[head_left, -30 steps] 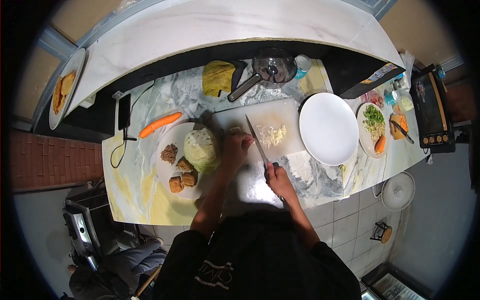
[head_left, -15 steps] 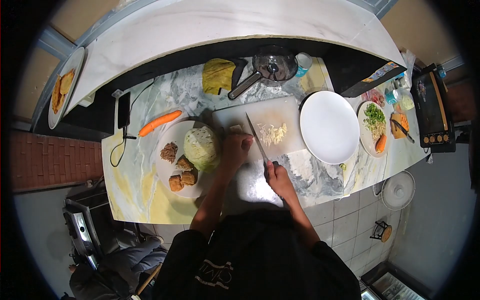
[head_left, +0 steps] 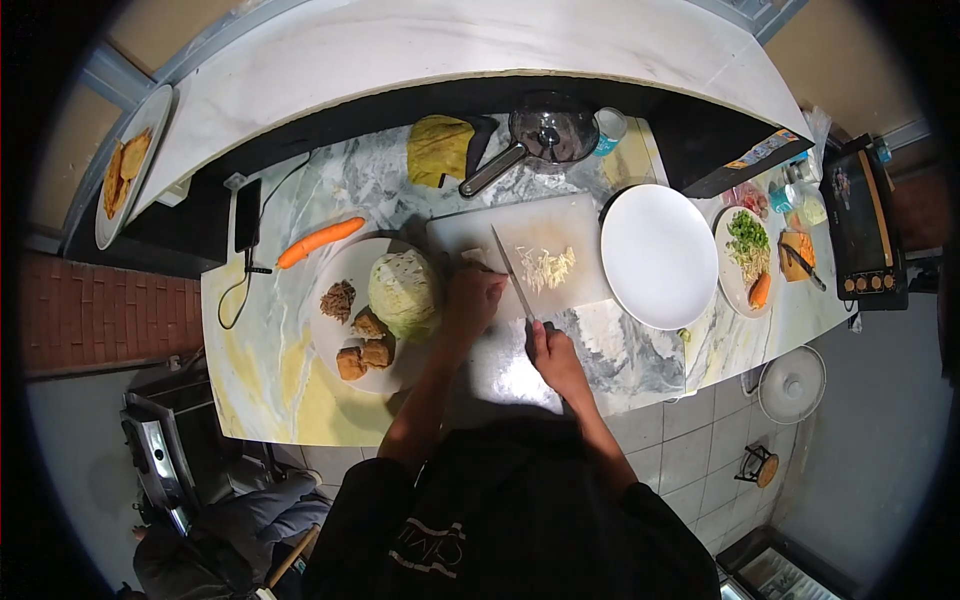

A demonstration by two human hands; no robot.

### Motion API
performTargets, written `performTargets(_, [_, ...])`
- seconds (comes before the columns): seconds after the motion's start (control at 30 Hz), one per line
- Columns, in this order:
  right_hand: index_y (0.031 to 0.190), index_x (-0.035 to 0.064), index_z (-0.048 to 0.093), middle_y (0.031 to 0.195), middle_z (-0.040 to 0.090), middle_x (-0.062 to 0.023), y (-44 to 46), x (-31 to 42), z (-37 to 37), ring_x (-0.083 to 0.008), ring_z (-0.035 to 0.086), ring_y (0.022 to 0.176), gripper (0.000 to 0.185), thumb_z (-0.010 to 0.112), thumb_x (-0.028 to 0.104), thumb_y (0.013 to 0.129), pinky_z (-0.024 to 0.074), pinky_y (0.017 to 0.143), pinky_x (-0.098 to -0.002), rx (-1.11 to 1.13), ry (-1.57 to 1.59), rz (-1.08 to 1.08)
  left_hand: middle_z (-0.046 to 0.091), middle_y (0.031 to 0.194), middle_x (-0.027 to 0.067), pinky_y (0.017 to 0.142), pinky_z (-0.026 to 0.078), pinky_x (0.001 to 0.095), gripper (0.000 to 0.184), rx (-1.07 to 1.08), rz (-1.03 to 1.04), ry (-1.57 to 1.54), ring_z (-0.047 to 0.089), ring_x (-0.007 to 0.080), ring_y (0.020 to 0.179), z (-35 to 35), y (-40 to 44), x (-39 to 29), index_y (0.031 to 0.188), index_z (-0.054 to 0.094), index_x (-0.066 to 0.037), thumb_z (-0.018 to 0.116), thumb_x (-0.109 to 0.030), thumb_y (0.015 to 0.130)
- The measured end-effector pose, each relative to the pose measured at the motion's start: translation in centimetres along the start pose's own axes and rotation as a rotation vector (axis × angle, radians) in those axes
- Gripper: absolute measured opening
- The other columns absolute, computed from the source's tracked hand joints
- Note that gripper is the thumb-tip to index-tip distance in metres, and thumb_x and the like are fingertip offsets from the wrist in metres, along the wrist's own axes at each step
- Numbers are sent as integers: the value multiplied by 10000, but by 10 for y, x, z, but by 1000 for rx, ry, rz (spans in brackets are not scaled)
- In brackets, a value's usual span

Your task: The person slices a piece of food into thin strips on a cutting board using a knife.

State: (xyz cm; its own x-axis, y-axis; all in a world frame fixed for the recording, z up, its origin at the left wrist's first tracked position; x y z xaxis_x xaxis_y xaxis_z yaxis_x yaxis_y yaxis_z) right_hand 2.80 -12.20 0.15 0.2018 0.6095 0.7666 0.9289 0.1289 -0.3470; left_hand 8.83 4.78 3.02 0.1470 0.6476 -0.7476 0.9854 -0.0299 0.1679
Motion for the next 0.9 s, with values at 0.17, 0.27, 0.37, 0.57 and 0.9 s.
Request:
performTargets(0.17, [832,-57,569,761,591,-318,1,-5,3,-519,576,819,491,375,352,1022,445,724,-531,1,-18,-9,643,814,154,637,504,434,173,-14,114,173,635,331,713,4,-5,-12,793,697,-32,613,-152,885])
performTargets(0.27, [713,-80,533,598,520,-265,3,-7,5,-392,515,567,547,401,349,1026,431,607,-460,-65,31,-77,625,819,148,636,505,440,291,2,71,215,629,332,700,5,-10,-16,756,671,-28,545,-208,948])
performTargets(0.37, [714,-75,533,597,528,-250,3,-8,6,-382,515,570,551,388,353,1029,435,612,-452,-63,39,-96,614,815,137,635,508,438,317,-16,90,261,624,331,686,5,-11,-18,773,665,-24,509,-217,971])
performTargets(0.57, [739,-71,549,636,556,-268,1,-4,3,-433,555,623,550,369,359,1032,448,641,-469,-78,2,-92,596,797,127,629,506,433,300,6,60,218,620,329,683,10,-11,-15,788,646,-18,513,-216,970])
performTargets(0.9, [760,-74,549,667,555,-297,1,0,3,-484,558,682,556,357,371,1032,448,660,-481,-73,-4,-108,599,820,125,648,508,428,293,-33,76,364,617,317,694,18,-16,-17,804,610,-5,480,-200,980])
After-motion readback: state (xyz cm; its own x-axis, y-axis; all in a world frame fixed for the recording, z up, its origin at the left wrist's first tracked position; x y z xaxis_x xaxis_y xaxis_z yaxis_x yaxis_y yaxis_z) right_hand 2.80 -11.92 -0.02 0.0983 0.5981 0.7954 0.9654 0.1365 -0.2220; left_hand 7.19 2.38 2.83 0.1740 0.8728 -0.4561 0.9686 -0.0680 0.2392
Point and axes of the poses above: each hand's wrist, its own y-axis towards the middle knuckle, its own z-axis out of the palm, x = y × z, the point moved 7 cm from there along y, towards the middle knuckle
